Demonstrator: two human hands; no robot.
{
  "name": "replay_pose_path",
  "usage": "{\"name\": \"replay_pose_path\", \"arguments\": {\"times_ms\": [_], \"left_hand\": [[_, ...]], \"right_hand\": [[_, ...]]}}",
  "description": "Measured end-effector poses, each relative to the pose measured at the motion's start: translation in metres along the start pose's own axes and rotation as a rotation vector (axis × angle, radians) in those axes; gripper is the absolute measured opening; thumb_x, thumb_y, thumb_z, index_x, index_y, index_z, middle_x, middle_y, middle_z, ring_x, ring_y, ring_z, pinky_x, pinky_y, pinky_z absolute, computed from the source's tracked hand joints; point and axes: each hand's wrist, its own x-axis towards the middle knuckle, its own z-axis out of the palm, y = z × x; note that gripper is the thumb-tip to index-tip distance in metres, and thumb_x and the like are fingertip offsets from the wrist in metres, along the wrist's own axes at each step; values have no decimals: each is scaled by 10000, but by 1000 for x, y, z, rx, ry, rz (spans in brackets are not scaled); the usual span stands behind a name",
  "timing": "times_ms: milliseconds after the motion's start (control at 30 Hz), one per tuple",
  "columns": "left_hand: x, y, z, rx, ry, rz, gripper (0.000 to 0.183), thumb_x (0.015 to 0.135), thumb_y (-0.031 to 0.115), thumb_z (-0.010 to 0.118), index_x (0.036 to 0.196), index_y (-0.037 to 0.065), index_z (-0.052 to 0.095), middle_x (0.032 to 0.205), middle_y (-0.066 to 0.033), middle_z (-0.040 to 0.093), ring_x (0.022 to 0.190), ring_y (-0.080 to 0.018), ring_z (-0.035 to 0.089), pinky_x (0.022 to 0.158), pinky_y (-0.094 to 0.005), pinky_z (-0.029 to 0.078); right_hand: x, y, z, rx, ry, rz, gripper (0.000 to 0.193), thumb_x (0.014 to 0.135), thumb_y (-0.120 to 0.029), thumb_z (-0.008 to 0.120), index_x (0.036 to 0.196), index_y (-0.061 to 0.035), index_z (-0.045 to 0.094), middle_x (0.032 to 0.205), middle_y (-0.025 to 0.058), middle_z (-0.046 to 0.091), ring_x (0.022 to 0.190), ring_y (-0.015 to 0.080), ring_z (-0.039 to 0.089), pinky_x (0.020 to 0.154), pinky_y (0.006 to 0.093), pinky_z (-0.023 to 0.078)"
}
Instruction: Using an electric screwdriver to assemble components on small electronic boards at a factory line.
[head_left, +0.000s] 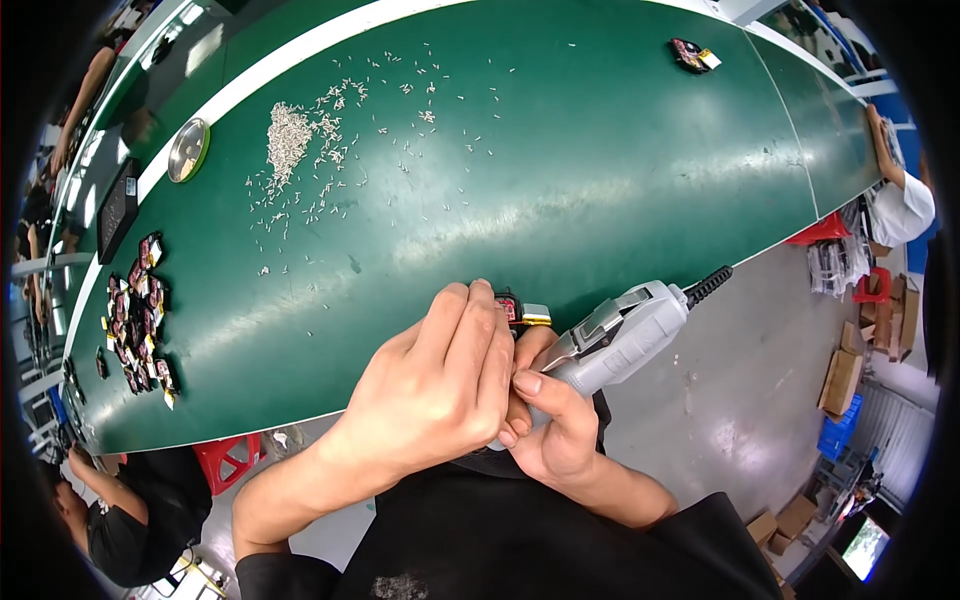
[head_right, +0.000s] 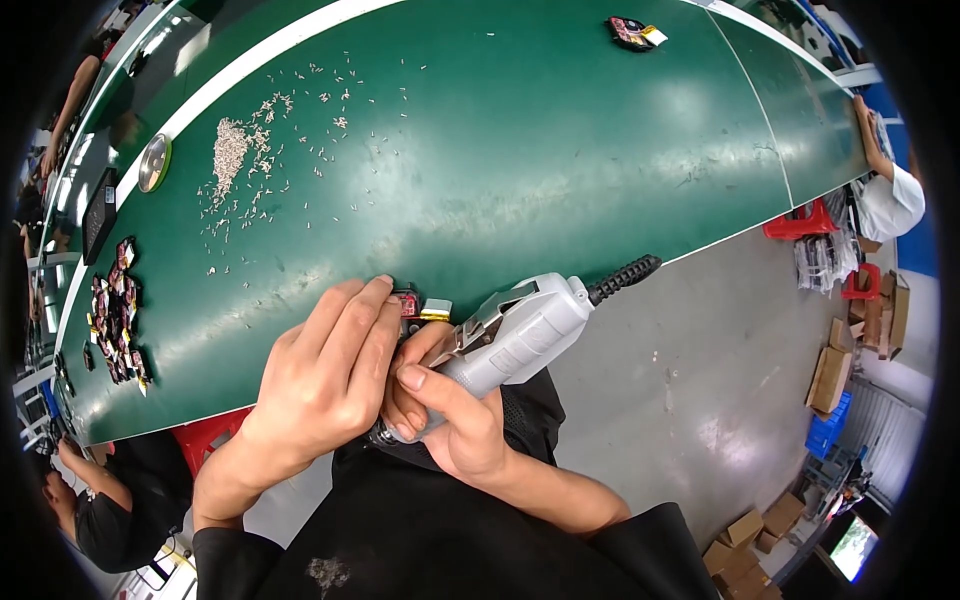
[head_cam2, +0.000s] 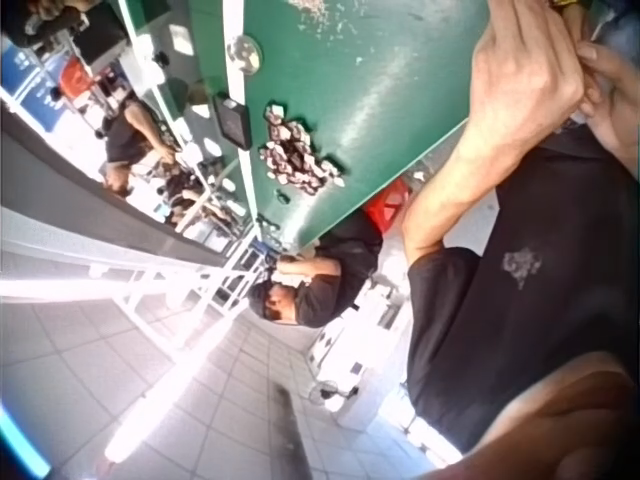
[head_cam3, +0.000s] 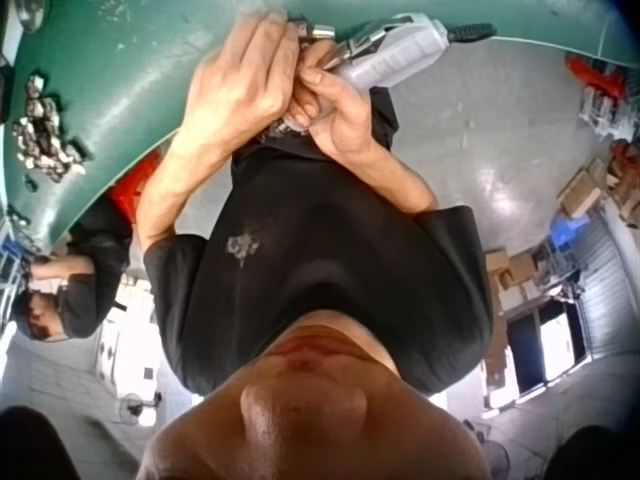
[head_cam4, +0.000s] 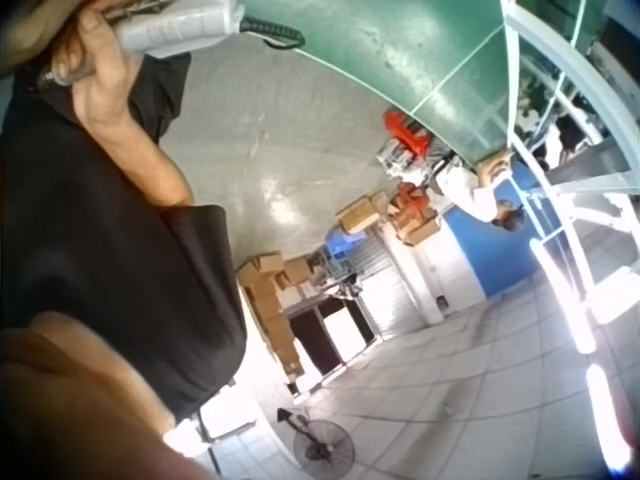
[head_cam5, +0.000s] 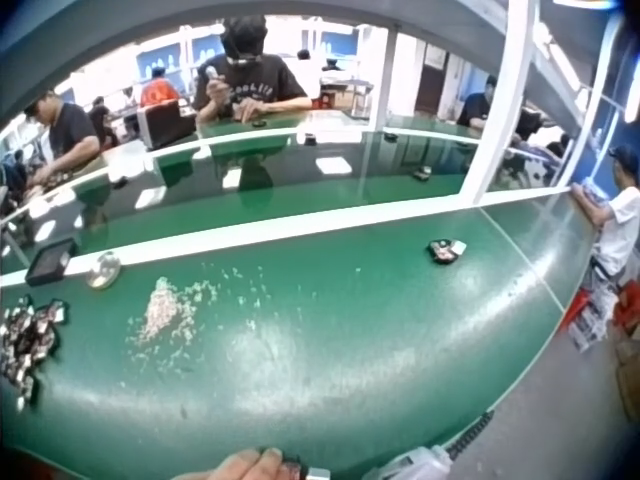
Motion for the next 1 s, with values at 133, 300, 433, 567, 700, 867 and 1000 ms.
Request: {"name": "replay_pose_path", "arguments": {"times_ms": [133, 300, 433, 567, 700, 867, 1000], "left_hand": [[-2, 6, -2, 0, -31, -70, 403, 556, 95, 582, 887, -131, 632, 979, -257, 622, 895, -304, 604, 720, -306, 556], [-10, 6, -1, 5, -74, -77, 429, 592, 74, 582, 952, -152, 633, 1046, -287, 615, 933, -315, 601, 777, -321, 545], [-12, 7, -4, 59, -106, -27, 441, 628, 61, 585, 1005, -162, 630, 1069, -289, 613, 964, -318, 598, 832, -323, 528], [-13, 9, -2, 87, -129, -29, 437, 640, 59, 580, 1015, -158, 632, 1077, -289, 612, 990, -326, 594, 848, -324, 525], [-16, 10, 3, 78, -103, -50, 444, 632, 63, 578, 1014, -157, 633, 1083, -291, 610, 993, -326, 595, 853, -324, 525], [-15, 9, 2, 63, -96, -76, 449, 607, 81, 586, 988, -147, 646, 1067, -274, 623, 975, -318, 603, 848, -321, 529], [-16, 6, 3, 68, -83, -53, 444, 599, 86, 589, 974, -143, 653, 1052, -268, 631, 965, -314, 608, 841, -319, 531]], "right_hand": [[-2, -7, -6, 78, -133, 21, 55, 901, -51, 479, 944, -18, 480, 582, 29, 421, 490, 120, 417, 490, 276, 375], [4, -59, 6, -144, -323, -112, 121, 886, -140, 512, 864, -53, 431, 516, 20, 404, 387, 137, 382, 471, 297, 395], [23, -106, 20, -380, -479, -340, 159, 946, -211, 509, 900, -79, 433, 529, 3, 439, 427, 117, 461, 493, 284, 428], [45, -111, 28, -517, -522, -447, 177, 965, -263, 463, 935, -89, 447, 538, -12, 423, 424, 93, 421, 491, 261, 395], [62, -101, 21, -474, -555, -456, 195, 974, -264, 425, 962, -73, 462, 542, -14, 403, 433, 94, 403, 530, 271, 395], [68, -97, 19, -455, -554, -409, 203, 975, -264, 420, 971, -65, 464, 552, -12, 401, 440, 97, 401, 539, 276, 396], [71, -94, 18, -473, -536, -413, 207, 973, -276, 424, 936, -74, 448, 539, -14, 393, 431, 97, 398, 527, 273, 393]]}}
